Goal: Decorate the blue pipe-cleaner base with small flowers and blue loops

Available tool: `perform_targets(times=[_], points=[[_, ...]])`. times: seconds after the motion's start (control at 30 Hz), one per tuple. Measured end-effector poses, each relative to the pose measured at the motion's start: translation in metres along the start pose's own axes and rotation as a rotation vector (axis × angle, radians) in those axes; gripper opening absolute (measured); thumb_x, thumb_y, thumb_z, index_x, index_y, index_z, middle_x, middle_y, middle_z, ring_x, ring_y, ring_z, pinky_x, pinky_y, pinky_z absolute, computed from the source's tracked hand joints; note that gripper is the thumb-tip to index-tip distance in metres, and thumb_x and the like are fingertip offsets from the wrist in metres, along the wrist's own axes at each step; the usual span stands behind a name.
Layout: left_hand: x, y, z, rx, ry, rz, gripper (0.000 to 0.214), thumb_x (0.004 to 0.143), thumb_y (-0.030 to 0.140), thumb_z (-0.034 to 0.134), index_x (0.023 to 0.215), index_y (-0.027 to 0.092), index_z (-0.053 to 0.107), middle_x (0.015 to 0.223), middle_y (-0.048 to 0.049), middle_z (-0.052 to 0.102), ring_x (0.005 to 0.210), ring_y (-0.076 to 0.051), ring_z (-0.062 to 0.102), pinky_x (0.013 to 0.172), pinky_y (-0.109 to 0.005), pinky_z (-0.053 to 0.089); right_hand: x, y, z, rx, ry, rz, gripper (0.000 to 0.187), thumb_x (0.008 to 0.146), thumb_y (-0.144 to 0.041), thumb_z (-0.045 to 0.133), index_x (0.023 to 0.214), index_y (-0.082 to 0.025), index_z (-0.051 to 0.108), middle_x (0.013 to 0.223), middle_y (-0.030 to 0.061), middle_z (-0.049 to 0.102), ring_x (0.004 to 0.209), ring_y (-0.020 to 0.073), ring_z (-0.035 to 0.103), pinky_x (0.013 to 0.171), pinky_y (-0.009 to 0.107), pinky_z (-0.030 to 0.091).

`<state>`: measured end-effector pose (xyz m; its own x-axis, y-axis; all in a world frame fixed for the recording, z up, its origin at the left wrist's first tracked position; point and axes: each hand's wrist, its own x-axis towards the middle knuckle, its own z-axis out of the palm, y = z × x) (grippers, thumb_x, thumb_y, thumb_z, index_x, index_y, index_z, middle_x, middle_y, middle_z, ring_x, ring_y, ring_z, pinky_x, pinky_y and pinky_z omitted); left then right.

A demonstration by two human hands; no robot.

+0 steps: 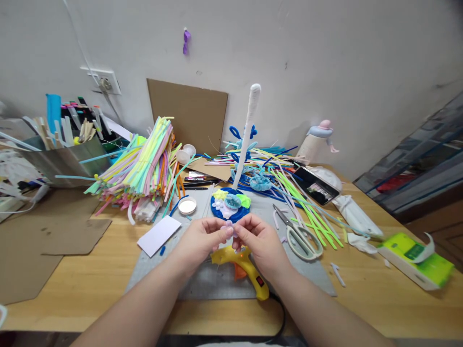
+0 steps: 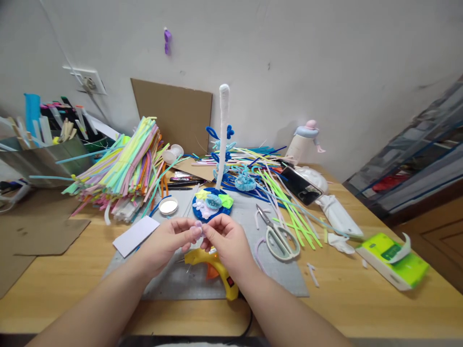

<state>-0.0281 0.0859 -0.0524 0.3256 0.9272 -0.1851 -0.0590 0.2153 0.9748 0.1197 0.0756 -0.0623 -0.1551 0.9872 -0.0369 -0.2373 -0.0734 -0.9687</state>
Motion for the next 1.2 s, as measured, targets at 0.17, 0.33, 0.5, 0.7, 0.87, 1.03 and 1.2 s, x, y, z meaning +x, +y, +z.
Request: perform_targets(times=[0.17, 0.33, 0.5, 0.7, 0.87, 1.03, 1.2], points=[[0.001, -0.001, 0.000, -0.014, 0.068, 0.012, 0.029, 0.065, 0.041, 0.067, 0.072, 0.013, 0.064, 0.061, 0.0004, 0.056, 0.047, -0.006, 0.040, 0.047, -0.019, 0.030, 0.000, -0.001, -0.003, 0.076, -0.023, -0.015, 0.025, 0.078, -0.042, 0.054, 0.073, -0.018, 0.049, 0.062, -0.0019, 0.056, 0.049, 0.0093, 0.054, 0.044, 0.020, 0.039], [0.002, -0.003, 0.001, -0.026, 0.054, 0.057, 0.027, 0.070, 0.040, 0.063, 0.071, 0.013, 0.060, 0.058, 0.0024, 0.051, 0.048, -0.006, 0.040, 0.048, -0.019, 0.030, 0.000, -0.001, -0.005, 0.063, -0.019, -0.009, 0.027, 0.079, -0.043, 0.052, 0.071, -0.017, 0.049, 0.064, -0.0015, 0.055, 0.048, 0.0088, 0.053, 0.043, 0.019, 0.037], [0.001, -0.001, 0.006, 0.017, 0.040, 0.036, 0.025, 0.070, 0.038, 0.061, 0.072, 0.013, 0.057, 0.057, 0.0031, 0.050, 0.048, -0.007, 0.039, 0.048, -0.019, 0.030, -0.001, 0.001, -0.002, -0.007, -0.050, -0.005, 0.026, 0.079, -0.043, 0.052, 0.072, -0.018, 0.049, 0.062, -0.0025, 0.054, 0.047, 0.0086, 0.051, 0.042, 0.019, 0.036], [0.001, 0.002, 0.007, 0.017, 0.091, 0.030, 0.026, 0.068, 0.038, 0.062, 0.071, 0.013, 0.058, 0.053, 0.0042, 0.048, 0.045, -0.006, 0.038, 0.046, -0.019, 0.029, -0.001, 0.002, -0.001, -0.141, -0.036, -0.087, 0.023, 0.078, -0.040, 0.055, 0.082, -0.018, 0.050, 0.070, -0.0026, 0.053, 0.048, 0.0064, 0.045, 0.044, 0.019, 0.035], [0.001, -0.006, 0.005, 0.163, 0.154, 0.150, 0.023, 0.069, 0.036, 0.063, 0.075, 0.014, 0.060, 0.074, -0.0034, 0.062, 0.067, -0.014, 0.054, 0.063, -0.024, 0.041, -0.003, 0.004, -0.004, -0.473, -0.049, -0.209, 0.019, 0.081, -0.034, 0.053, 0.071, -0.018, 0.055, 0.061, -0.0022, 0.050, 0.057, 0.0100, 0.044, 0.051, 0.021, 0.035], [0.002, -0.006, 0.002, 0.195, 0.226, 0.211, 0.025, 0.072, 0.038, 0.060, 0.079, 0.015, 0.062, 0.077, -0.0041, 0.064, 0.073, -0.016, 0.056, 0.068, -0.026, 0.042, -0.002, -0.011, -0.012, -0.298, -0.003, -0.162, 0.024, 0.080, -0.037, 0.052, 0.066, -0.018, 0.051, 0.049, -0.0063, 0.037, 0.044, 0.0066, 0.033, 0.040, 0.018, 0.026], [0.005, 0.003, -0.005, 0.112, 0.228, 0.226, 0.026, 0.066, 0.038, 0.066, 0.077, 0.014, 0.062, 0.074, -0.0036, 0.065, 0.070, -0.014, 0.056, 0.066, -0.024, 0.041, -0.032, -0.061, -0.054, 0.285, 0.072, -0.120, 0.021, 0.075, -0.034, 0.058, 0.065, -0.019, 0.048, 0.044, -0.0133, 0.032, 0.027, -0.0016, 0.017, 0.027, 0.010, 0.013]])
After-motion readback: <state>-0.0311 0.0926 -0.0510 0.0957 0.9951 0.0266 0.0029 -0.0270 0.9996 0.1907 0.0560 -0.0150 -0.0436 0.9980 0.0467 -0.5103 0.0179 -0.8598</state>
